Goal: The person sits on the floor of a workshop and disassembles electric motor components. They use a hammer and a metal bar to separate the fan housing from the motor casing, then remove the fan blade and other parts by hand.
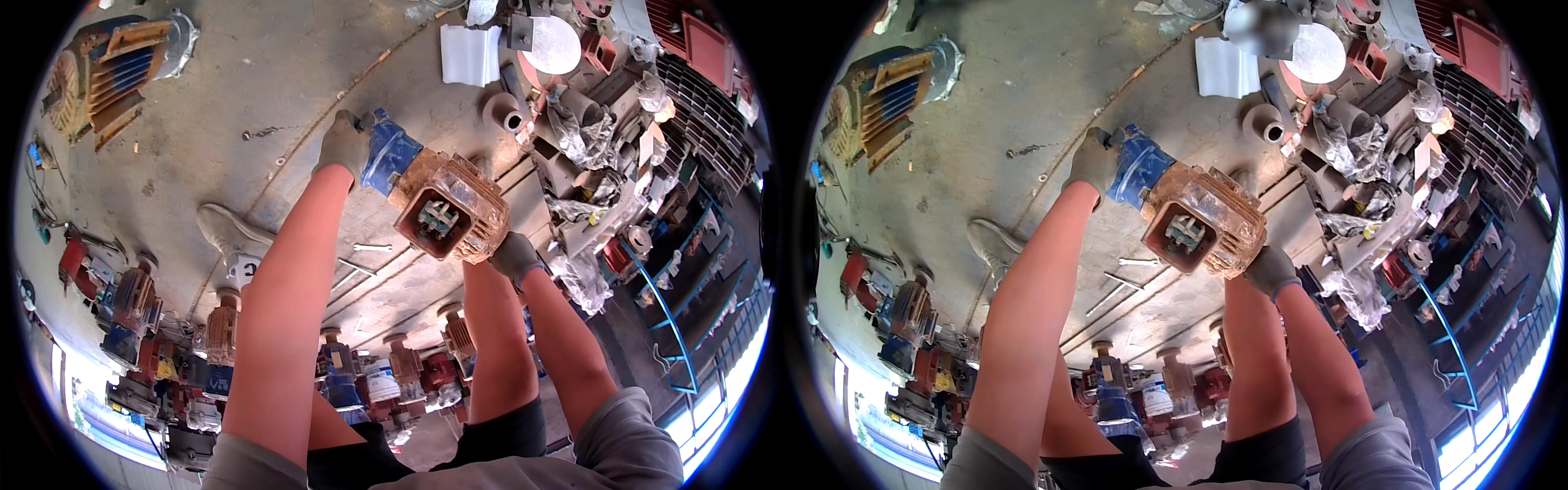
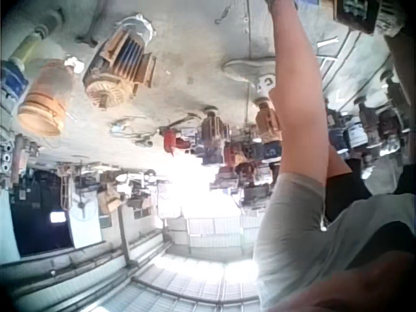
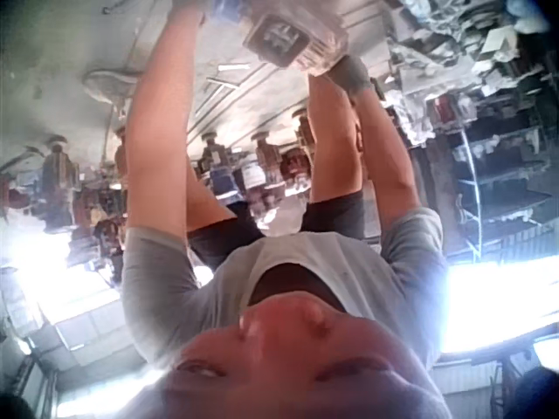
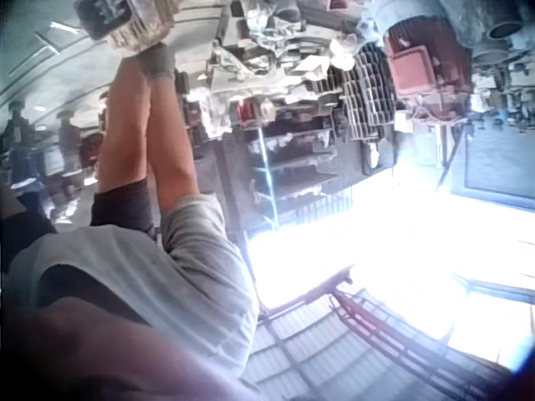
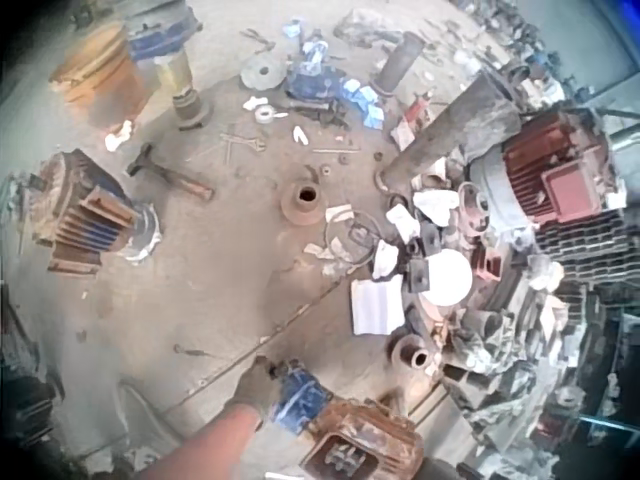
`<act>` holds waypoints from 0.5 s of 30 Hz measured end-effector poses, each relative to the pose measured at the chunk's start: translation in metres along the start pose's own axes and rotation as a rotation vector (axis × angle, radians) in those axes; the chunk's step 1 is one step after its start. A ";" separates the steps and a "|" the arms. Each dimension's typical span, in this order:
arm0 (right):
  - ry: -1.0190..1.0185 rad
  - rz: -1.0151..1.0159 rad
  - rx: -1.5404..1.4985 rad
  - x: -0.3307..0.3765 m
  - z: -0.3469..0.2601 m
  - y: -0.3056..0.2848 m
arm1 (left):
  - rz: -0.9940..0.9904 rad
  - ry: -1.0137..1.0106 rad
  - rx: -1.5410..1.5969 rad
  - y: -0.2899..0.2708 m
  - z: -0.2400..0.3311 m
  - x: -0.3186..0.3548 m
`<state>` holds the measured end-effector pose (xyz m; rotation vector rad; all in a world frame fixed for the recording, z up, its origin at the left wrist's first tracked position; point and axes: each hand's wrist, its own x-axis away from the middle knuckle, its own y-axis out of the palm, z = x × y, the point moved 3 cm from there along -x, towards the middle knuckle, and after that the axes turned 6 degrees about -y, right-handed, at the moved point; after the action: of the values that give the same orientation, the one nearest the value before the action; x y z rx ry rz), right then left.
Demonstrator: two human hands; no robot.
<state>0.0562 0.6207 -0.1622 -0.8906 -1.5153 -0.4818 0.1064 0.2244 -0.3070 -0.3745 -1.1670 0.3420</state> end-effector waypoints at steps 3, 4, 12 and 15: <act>0.069 0.119 -0.133 0.032 -0.011 -0.016 | 0.126 0.055 -0.301 0.009 -0.012 -0.018; 0.120 0.191 -0.224 0.045 -0.012 -0.020 | 0.235 0.065 -0.340 -0.003 -0.017 -0.011; -0.141 0.133 -0.239 0.061 -0.171 -0.139 | 0.086 0.638 -0.169 -0.114 -0.061 0.077; -0.109 0.120 -0.385 0.053 -0.227 -0.185 | 0.049 0.453 0.048 -0.103 -0.009 0.135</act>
<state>0.0635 0.3507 -0.0380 -1.3179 -1.4810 -0.6581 0.1700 0.1923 -0.1520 -0.4136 -0.7068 0.3069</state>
